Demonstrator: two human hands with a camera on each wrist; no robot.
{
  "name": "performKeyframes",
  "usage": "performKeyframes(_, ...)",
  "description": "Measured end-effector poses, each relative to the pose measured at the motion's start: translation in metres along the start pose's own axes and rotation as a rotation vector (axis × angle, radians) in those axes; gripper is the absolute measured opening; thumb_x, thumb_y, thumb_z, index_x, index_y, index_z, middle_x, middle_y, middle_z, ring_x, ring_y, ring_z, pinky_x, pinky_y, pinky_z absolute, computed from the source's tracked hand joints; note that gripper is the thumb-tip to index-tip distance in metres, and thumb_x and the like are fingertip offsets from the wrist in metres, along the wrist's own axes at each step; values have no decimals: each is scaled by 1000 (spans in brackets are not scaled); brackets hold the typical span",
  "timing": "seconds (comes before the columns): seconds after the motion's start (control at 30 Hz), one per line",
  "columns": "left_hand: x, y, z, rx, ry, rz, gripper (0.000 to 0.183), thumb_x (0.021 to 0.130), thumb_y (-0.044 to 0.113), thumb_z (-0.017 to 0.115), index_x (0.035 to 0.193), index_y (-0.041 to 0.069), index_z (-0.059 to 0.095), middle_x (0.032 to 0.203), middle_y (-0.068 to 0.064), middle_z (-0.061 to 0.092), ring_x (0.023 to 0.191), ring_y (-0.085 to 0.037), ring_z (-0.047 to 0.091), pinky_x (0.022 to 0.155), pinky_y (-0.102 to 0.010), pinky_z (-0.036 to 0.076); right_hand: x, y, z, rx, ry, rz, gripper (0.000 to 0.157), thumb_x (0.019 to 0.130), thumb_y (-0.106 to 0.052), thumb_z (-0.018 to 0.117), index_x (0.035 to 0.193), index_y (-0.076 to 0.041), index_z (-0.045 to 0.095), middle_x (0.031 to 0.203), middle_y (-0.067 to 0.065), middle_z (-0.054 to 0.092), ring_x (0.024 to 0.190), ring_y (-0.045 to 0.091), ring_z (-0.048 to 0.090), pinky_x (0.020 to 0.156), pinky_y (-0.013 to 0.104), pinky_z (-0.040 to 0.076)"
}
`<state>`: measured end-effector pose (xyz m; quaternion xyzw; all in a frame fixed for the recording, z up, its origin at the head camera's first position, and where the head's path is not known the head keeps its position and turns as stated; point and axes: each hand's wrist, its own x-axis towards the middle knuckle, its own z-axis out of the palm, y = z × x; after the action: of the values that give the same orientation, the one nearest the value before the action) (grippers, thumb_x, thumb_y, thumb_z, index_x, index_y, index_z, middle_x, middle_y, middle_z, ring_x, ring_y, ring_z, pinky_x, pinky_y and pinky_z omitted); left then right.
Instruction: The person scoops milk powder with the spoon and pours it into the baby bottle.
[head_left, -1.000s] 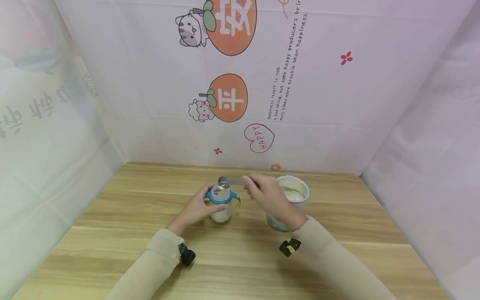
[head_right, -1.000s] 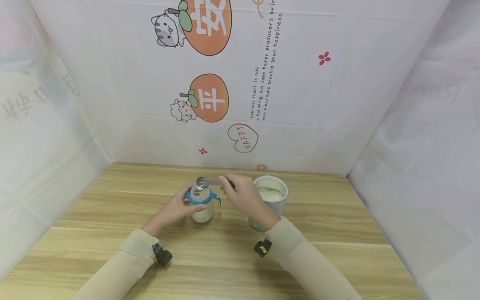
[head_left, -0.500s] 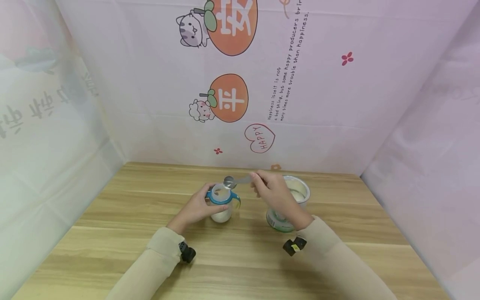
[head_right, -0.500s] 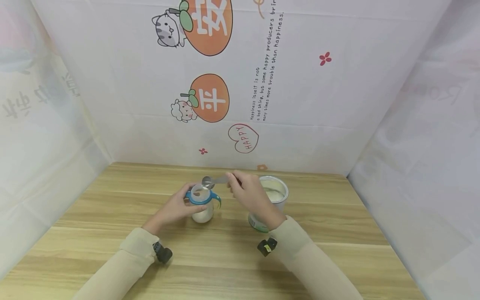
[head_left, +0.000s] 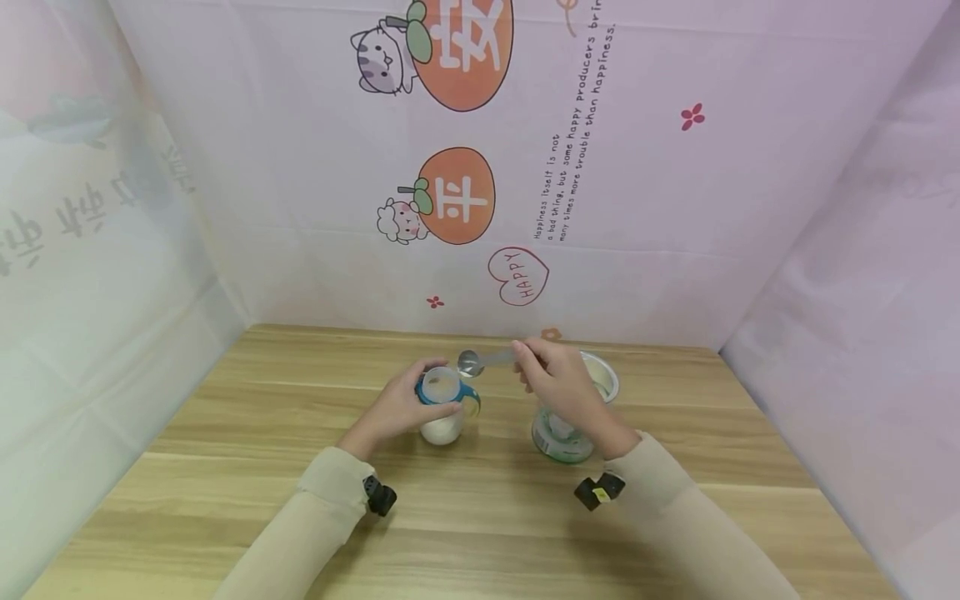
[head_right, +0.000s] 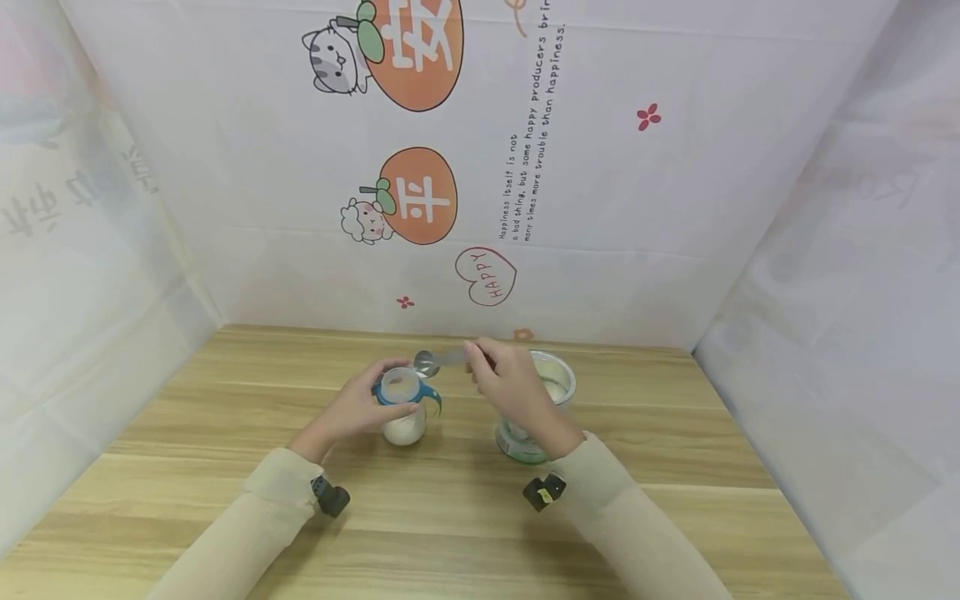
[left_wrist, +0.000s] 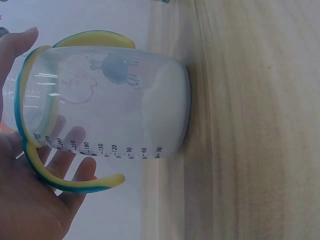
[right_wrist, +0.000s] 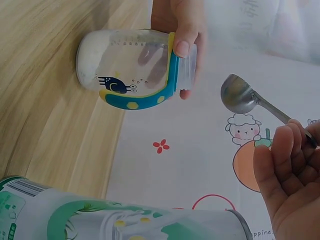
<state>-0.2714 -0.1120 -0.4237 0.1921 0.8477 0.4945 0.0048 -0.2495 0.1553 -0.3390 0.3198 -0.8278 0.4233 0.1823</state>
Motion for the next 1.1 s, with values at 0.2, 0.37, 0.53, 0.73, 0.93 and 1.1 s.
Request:
performKeyframes(0.2, 3, 6, -1, 36, -3, 73, 78, 82, 44, 83, 147, 20, 47, 144, -2, 51, 124, -23, 54, 101, -48, 46, -4, 4, -6, 4, 22, 26, 31, 106, -13, 52, 78, -7, 63, 65, 1, 59, 54, 12, 54, 46, 25, 47)
performKeyframes(0.37, 8, 16, -3, 96, 9, 132, 73, 83, 41, 82, 144, 17, 50, 144, -1, 52, 131, -22, 49, 107, -43, 42, -7, 3, -14, -3, 53, 49, 31, 106, -16, 52, 78, -6, 63, 69, 3, 62, 55, 16, 58, 49, 27, 51)
performKeyframes(0.53, 14, 25, -3, 117, 16, 180, 67, 84, 36, 83, 140, 14, 54, 140, -1, 55, 130, -19, 50, 110, -42, 39, -11, 5, -22, -16, 66, 90, 34, 107, -23, 51, 77, -10, 62, 65, 2, 60, 53, 15, 55, 48, 26, 48)
performKeyframes(0.73, 22, 34, 1, 152, 3, 277, 60, 85, 28, 83, 136, 12, 57, 137, -2, 59, 127, -19, 52, 108, -41, 41, -16, 10, -33, -48, 65, 147, 39, 108, -27, 49, 78, -5, 62, 64, 5, 58, 55, 16, 52, 46, 25, 41)
performKeyframes(0.93, 28, 42, 6, 191, -7, 323, 60, 85, 28, 83, 136, 9, 58, 136, -1, 59, 126, -19, 53, 107, -41, 42, -22, 14, -45, -45, 82, 160, 36, 107, -25, 50, 80, -6, 63, 66, 7, 59, 58, 18, 55, 50, 25, 45)
performKeyframes(1.1, 30, 55, 12, 207, -10, 372, 60, 84, 26, 84, 136, 9, 58, 135, -4, 60, 125, -21, 54, 107, -41, 43, -29, 19, -53, -105, 109, 155, 38, 108, -26, 49, 76, -10, 61, 62, 2, 56, 55, 17, 53, 48, 25, 42)
